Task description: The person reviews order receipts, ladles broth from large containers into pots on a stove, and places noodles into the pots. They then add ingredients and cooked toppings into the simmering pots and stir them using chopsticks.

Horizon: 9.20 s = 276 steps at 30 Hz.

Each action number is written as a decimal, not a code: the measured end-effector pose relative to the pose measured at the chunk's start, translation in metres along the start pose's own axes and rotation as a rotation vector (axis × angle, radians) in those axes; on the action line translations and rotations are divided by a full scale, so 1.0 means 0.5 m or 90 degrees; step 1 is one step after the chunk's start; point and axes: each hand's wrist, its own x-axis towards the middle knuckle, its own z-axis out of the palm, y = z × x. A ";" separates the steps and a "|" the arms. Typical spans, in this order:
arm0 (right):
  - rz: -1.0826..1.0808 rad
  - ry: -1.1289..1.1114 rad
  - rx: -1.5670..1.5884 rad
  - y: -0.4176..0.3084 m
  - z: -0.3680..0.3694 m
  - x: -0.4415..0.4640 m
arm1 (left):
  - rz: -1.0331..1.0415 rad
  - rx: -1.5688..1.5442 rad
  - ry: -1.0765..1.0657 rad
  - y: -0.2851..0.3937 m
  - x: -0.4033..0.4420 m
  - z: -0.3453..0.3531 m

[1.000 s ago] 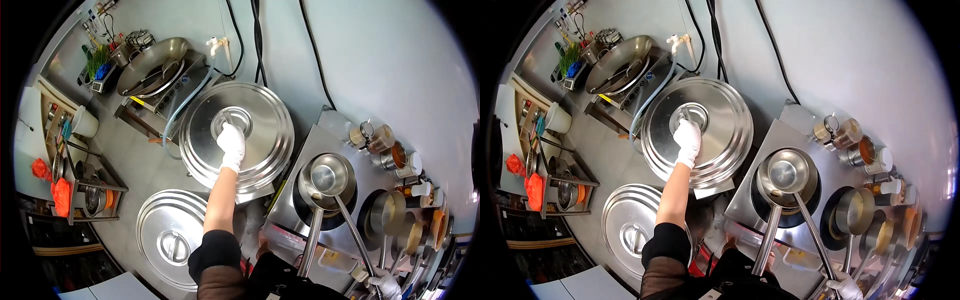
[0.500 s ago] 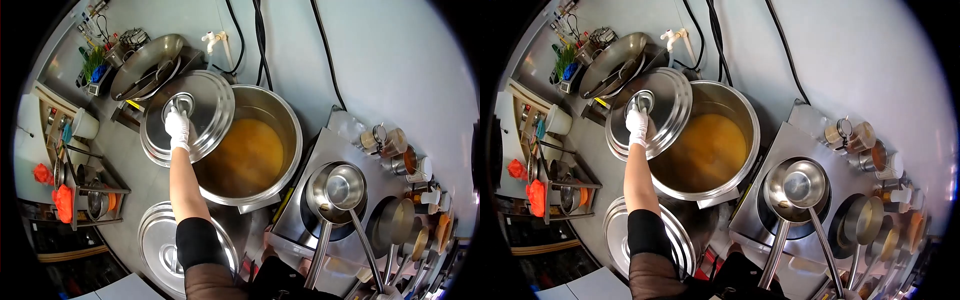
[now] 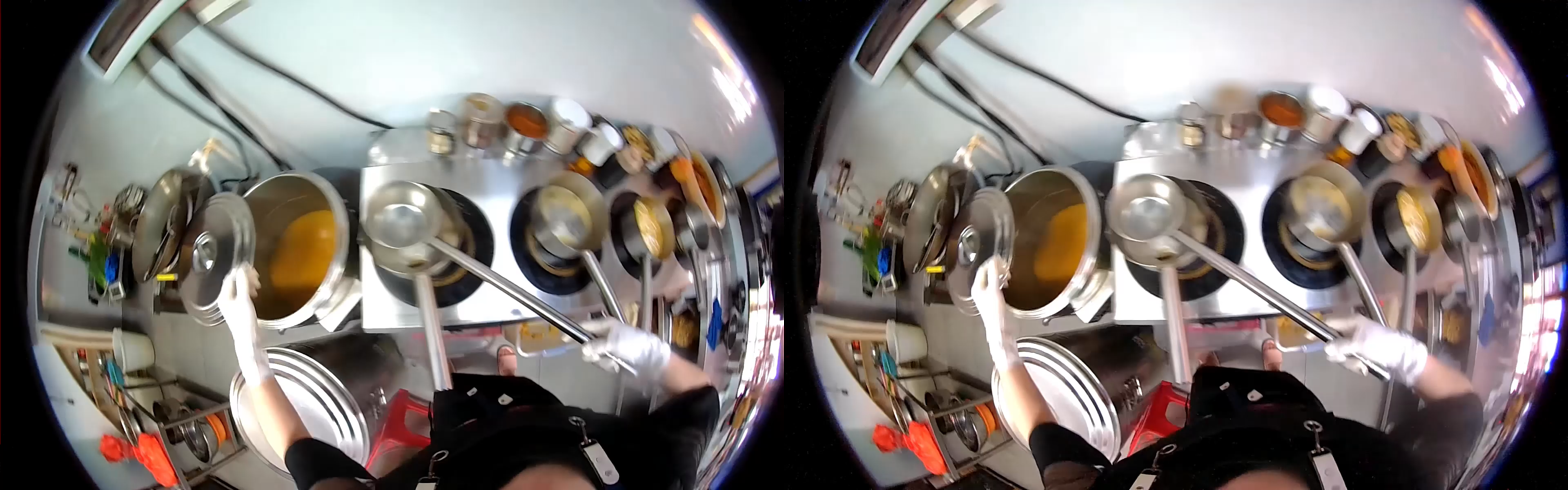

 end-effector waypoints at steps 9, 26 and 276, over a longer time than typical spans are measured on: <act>-0.166 -0.131 0.226 0.193 -0.213 -0.190 | -0.198 -0.248 -0.796 0.243 -0.675 0.578; -0.357 0.043 0.060 0.100 -0.246 -0.292 | -0.488 -0.499 -0.601 0.281 -0.717 0.599; -0.120 0.681 0.040 0.190 0.265 -0.268 | -0.122 0.382 -0.056 -0.506 0.439 -0.153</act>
